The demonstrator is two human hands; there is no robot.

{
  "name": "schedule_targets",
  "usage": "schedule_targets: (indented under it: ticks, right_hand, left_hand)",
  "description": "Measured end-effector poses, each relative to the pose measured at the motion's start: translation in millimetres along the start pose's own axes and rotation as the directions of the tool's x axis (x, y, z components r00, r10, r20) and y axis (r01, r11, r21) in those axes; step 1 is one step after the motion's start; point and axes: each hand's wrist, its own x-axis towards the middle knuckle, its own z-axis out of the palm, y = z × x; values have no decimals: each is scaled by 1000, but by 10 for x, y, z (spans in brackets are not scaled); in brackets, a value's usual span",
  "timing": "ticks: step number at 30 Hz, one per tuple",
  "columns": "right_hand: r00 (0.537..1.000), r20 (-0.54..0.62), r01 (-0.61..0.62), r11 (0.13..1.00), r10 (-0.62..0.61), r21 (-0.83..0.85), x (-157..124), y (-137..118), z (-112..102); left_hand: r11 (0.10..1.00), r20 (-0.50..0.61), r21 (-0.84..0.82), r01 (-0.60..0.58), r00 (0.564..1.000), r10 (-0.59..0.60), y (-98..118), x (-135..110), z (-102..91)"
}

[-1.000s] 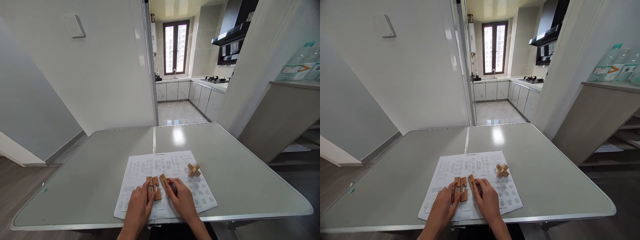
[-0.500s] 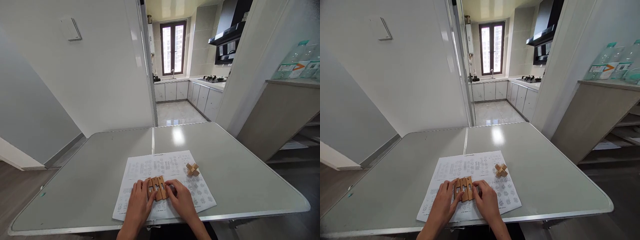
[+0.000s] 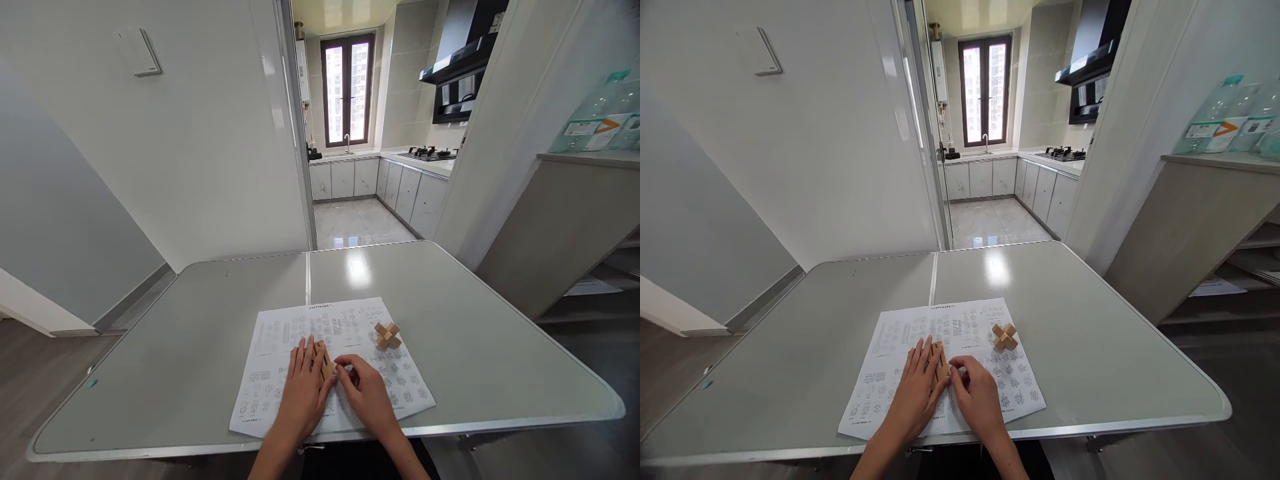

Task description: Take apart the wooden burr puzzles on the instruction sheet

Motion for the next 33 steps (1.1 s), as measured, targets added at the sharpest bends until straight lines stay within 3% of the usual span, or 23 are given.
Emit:
schedule_targets:
  ticks: [6, 13, 22, 33]
  right_hand:
    - [1000, 14, 6, 1000, -5, -16, -3, -26, -28]
    - [1000, -9, 12, 1000, -12, -18, -2, -56, -48]
    - [1000, -21, 19, 1000, -19, -6, -11, -39, -40]
    - [1000, -5, 14, 1000, -14, -3, -26, -39, -35]
  left_hand:
    - [992, -13, 25, 127, 992, -126, -204, 175, 20]
    - [957, -92, 75, 279, 958, -272, -622, 346, -16]
    - [924, -134, 79, 374, 922, -362, -1098, 451, -169]
    - [929, -186, 54, 366, 918, -350, -1109, 434, -264]
